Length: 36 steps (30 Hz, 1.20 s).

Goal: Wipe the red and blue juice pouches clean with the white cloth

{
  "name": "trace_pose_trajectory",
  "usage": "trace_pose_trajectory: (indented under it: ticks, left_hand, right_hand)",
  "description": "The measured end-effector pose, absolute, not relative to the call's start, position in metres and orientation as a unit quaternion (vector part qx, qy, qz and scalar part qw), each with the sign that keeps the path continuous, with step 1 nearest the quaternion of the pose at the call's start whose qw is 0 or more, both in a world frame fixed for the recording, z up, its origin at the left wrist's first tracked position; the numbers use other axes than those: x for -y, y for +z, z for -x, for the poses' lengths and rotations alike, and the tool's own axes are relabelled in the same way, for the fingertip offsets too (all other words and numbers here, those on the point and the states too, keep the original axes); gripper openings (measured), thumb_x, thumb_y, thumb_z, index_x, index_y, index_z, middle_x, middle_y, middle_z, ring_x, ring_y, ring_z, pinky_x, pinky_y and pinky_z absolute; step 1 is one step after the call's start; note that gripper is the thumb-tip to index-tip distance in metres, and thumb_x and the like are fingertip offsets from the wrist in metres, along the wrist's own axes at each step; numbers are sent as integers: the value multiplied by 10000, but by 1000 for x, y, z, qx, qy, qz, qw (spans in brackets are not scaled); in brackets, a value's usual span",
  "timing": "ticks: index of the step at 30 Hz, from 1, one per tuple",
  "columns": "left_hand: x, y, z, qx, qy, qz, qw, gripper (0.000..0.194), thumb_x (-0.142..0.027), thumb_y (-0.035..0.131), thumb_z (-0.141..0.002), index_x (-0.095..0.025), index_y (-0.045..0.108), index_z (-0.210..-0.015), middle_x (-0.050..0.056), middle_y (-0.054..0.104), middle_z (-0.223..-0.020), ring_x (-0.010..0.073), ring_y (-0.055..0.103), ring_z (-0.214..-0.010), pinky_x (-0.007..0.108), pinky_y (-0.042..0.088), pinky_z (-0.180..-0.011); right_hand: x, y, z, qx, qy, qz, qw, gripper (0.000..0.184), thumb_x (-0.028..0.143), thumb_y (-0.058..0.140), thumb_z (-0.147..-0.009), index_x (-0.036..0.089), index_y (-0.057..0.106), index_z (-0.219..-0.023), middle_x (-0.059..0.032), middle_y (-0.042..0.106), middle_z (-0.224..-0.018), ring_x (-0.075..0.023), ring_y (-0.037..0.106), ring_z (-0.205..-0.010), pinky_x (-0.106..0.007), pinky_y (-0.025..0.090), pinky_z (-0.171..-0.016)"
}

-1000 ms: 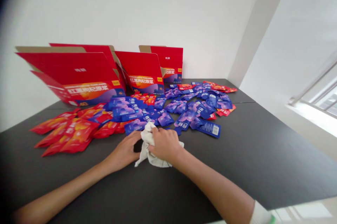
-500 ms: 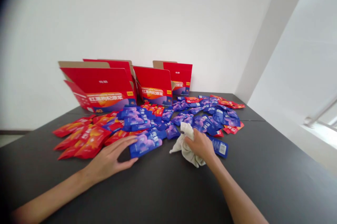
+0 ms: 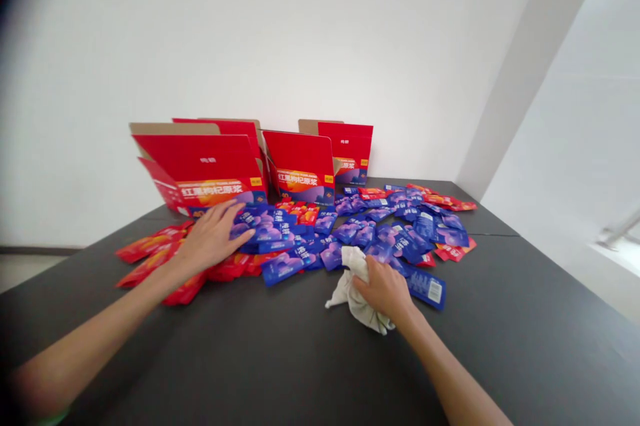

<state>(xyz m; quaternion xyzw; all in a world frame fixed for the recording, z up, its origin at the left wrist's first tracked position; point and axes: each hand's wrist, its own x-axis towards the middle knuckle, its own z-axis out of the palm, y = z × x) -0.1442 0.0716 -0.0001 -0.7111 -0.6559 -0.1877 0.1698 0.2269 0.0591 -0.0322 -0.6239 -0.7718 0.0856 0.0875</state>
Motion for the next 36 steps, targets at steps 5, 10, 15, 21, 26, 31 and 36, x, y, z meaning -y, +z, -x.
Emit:
trace_pose_trajectory:
  ticks: [5, 10, 15, 21, 26, 31, 36]
  left_hand:
    - [-137, 3, 90, 621, -98, 775, 67, 704, -583, 458, -797, -270, 277, -1401, 82, 299, -1465, 308, 242, -1338, 460, 213, -1063]
    - [-196, -14, 66, 627, -21, 778, 4, 618, -541, 504, -825, -242, 370, -1349, 106, 366, -1416, 316, 316, -1296, 554, 216, -1043]
    - [-226, -21, 56, 650, 12, 760, -11, 433, -370, 522, -875, -180, 456, -1258, 106, 436, -1331, 278, 447, -1182, 531, 354, -977]
    - [-234, -17, 44, 638, 20, 770, -12, 343, -334, 525, -881, -166, 511, -1180, 91, 528, -1206, 223, 548, -1037, 445, 467, -870]
    - [-229, -20, 37, 639, 8, 769, 4, 330, -328, 527, -881, -161, 517, -1166, 88, 539, -1185, 215, 559, -1015, 429, 480, -851]
    - [-232, -20, 31, 668, 9, 744, 6, 335, -327, 527, -881, -160, 512, -1172, 89, 541, -1179, 211, 565, -1001, 422, 488, -837]
    - [-234, -18, 17, 684, 2, 729, 10, 331, -321, 531, -880, -154, 516, -1165, 87, 548, -1166, 209, 570, -990, 419, 493, -828]
  right_hand:
    - [-58, -32, -227, 774, 82, 622, 84, 401, 487, 450, -829, 196, 530, -1093, -86, 652, -943, -239, 604, -905, -282, 336, -670]
    - [-58, -32, -226, 775, 73, 621, 90, 370, 483, 442, -830, 204, 534, -1056, -71, 656, -920, -232, 614, -879, -278, 337, -652]
    - [-57, -30, -226, 779, 64, 616, 98, 369, 471, 439, -827, 209, 521, -1074, -69, 657, -948, -241, 616, -876, -280, 340, -634]
    - [-57, -30, -226, 780, 67, 615, 97, 352, 462, 448, -823, 209, 519, -1057, -64, 656, -940, -236, 613, -881, -279, 342, -647]
    - [-58, -31, -225, 779, 69, 614, 101, 358, 467, 457, -818, 206, 518, -1055, -66, 655, -948, -237, 613, -877, -277, 337, -630]
    - [-58, -29, -226, 780, 76, 613, 97, 340, 457, 449, -819, 207, 525, -1036, -64, 658, -942, -236, 616, -880, -283, 345, -647]
    - [-58, -28, -226, 777, 77, 617, 97, 336, 457, 446, -818, 205, 532, -1023, -76, 660, -952, -242, 617, -883, -292, 355, -652]
